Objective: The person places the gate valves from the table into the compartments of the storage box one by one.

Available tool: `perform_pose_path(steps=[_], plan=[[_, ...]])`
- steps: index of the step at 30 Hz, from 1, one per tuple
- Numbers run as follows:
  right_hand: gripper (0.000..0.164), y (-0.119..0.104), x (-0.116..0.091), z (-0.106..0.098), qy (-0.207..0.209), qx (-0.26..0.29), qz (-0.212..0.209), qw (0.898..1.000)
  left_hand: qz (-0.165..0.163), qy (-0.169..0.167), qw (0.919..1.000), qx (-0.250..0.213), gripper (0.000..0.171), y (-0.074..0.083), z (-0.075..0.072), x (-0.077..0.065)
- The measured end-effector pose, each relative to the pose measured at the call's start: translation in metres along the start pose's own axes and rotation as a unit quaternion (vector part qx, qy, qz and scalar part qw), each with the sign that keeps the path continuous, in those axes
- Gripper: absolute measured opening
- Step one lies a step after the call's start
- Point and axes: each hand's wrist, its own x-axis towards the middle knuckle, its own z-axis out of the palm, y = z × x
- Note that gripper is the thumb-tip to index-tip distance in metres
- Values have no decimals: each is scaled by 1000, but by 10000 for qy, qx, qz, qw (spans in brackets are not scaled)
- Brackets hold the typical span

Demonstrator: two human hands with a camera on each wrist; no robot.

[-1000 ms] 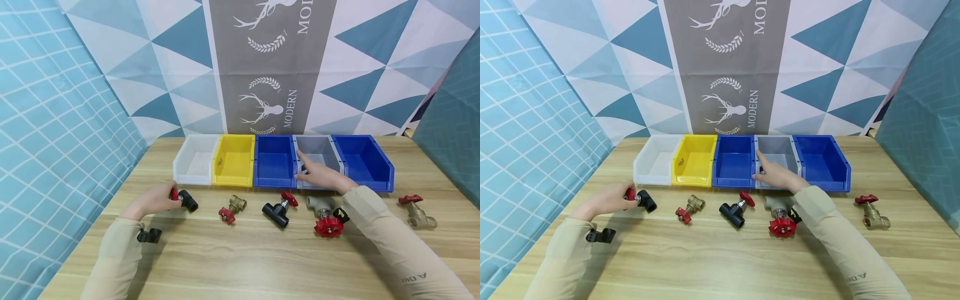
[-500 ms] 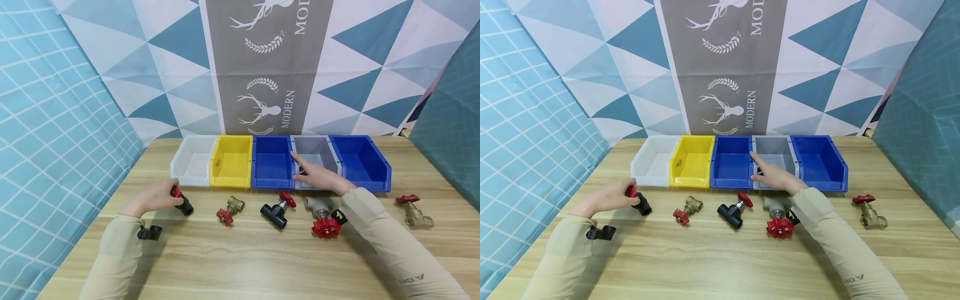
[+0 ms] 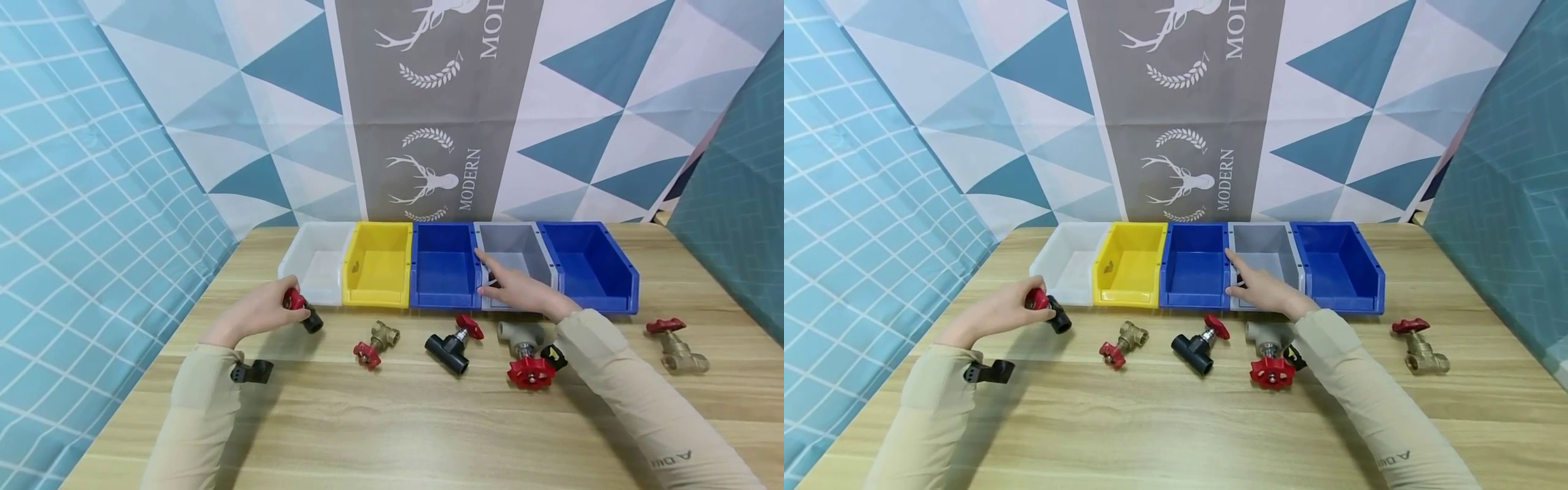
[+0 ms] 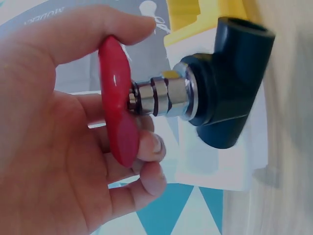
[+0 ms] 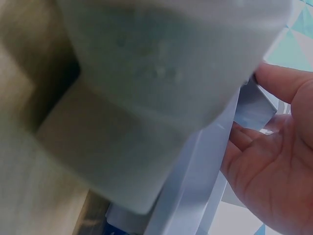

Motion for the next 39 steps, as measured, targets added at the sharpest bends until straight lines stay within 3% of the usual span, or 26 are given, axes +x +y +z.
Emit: perform_pose_path(steps=[8, 17, 26, 29, 39], plan=[[72, 1, -2, 1, -41, 144, 87, 9999, 407, 585, 9966, -417, 23, -4, -8, 11], [71, -1, -3, 0, -69, 273, 107, 9995, 355, 994, 9938, -350, 27, -7, -8, 21], [71, 0, -3, 2, -53, 294, 106, 9995, 669, 1602, 9842, -339, 20, -9, -5, 35], [71, 0, -3, 2, -62, 304, 97, 9995, 623, 1709, 9829, -295, 14, -10, -2, 39], [72, 3, -3, 2, -56, 312, 79, 9995, 136, 1891, 9812, -350, 24, -13, 1, 50]])
